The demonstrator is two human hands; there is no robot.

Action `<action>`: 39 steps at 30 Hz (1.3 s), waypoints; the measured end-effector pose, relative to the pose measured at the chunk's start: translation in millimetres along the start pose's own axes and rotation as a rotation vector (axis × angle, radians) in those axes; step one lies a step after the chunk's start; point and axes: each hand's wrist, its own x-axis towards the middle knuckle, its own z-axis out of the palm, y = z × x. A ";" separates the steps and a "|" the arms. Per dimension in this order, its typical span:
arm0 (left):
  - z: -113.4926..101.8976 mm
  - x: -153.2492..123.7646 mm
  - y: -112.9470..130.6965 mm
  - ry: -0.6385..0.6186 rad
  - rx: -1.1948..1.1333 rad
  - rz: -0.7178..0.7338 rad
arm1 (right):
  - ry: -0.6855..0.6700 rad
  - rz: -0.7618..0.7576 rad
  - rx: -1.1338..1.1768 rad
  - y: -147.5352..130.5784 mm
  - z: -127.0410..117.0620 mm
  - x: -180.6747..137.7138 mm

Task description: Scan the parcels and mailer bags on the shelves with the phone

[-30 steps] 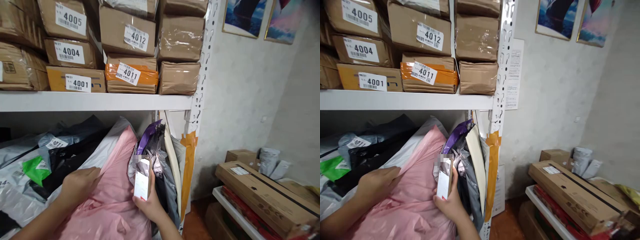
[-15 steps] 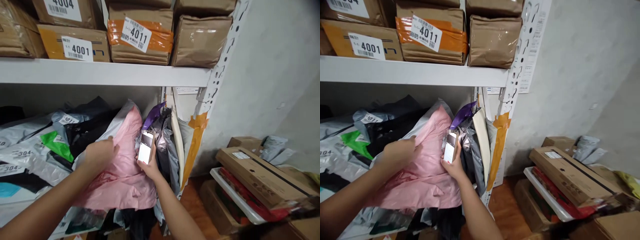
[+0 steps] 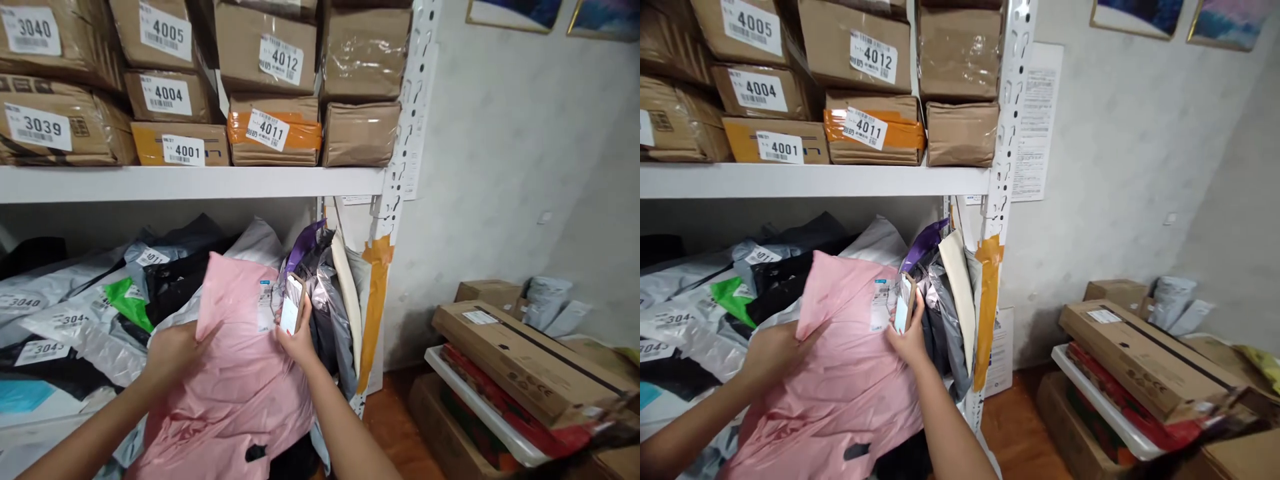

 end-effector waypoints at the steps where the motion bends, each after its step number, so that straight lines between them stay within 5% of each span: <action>1: 0.6 -3.9 -4.8 0.019 0.010 -0.020 | 0.000 0.004 -0.008 -1.9 0.2 -1.2; 5: -10.8 -3.9 2.8 0.022 -0.035 -0.079 | -0.071 0.062 -0.017 -17.6 -3.4 -13.3; 11: -29.3 -5.9 59.2 0.341 -0.046 -0.073 | -0.183 0.222 0.132 -35.1 -18.5 -60.4; 14: -17.7 7.0 70.2 0.222 -0.053 -0.023 | -0.164 0.290 0.240 -21.8 -22.9 -84.1; 17: -0.8 24.7 53.3 0.135 -0.333 -0.005 | -0.064 0.372 0.239 -3.8 -24.6 -97.8; 20: 12.2 29.4 26.4 0.221 -0.770 -0.059 | -0.001 0.394 0.208 2.4 -24.7 -102.5; 25: 22.1 16.0 10.2 0.347 -1.196 -0.223 | -0.178 0.430 0.264 -16.6 -27.1 -106.7; 30: 22.1 15.6 14.6 0.325 -1.322 -0.278 | -0.164 0.451 0.357 -19.0 -20.8 -112.7; 35: 22.3 17.6 11.0 0.319 -1.359 -0.288 | 0.010 0.594 0.590 -8.1 2.6 -109.2; 39: 22.9 17.2 8.6 0.302 -1.363 -0.258 | -0.012 0.504 0.600 -25.5 12.9 -100.5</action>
